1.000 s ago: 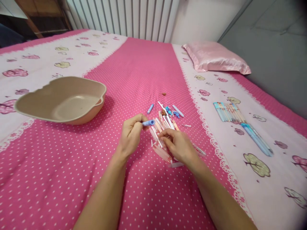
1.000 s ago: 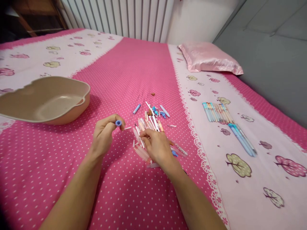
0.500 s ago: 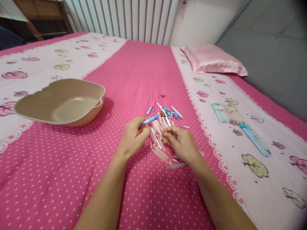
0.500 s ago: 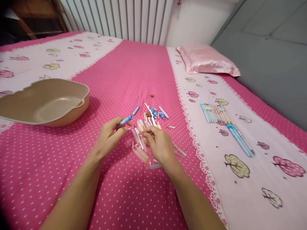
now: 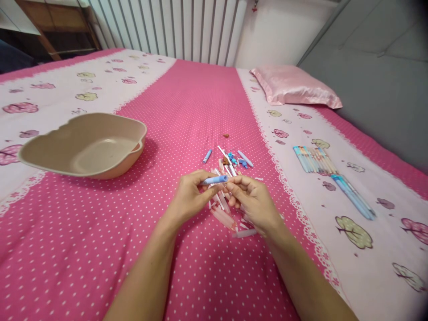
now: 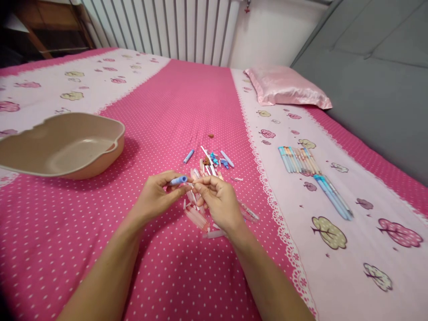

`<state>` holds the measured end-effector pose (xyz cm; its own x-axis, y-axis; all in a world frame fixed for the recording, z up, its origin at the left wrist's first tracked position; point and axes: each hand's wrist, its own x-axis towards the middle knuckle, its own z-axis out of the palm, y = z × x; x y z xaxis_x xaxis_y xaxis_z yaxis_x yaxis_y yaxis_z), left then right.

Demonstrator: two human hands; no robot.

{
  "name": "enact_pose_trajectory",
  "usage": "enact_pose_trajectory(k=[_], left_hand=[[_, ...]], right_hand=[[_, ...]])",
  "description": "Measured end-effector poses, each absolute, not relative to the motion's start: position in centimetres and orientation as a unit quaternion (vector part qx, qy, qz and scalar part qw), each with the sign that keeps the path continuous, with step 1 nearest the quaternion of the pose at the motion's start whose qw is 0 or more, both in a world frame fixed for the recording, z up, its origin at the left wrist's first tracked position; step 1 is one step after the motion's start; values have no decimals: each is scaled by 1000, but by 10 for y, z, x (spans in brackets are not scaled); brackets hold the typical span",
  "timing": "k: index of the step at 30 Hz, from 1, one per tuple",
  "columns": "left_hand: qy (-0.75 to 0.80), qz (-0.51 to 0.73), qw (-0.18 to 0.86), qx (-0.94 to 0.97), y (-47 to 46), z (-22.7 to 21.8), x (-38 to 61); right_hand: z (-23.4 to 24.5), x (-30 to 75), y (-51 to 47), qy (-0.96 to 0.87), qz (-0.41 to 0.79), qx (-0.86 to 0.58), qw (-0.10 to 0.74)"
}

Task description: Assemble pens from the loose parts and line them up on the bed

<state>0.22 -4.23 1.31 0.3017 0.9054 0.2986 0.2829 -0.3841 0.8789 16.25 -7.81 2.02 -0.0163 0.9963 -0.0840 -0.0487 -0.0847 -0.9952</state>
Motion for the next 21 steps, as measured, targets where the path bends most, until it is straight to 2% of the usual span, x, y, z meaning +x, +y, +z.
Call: enact_pose_trajectory(k=[12, 21], left_hand=[[425, 453, 408, 669, -43, 21, 1], [430, 364, 306, 767, -39, 9, -1]], right_hand=[[25, 166, -77, -424, 502, -514, 552], [37, 170, -84, -472, 448, -528, 545]])
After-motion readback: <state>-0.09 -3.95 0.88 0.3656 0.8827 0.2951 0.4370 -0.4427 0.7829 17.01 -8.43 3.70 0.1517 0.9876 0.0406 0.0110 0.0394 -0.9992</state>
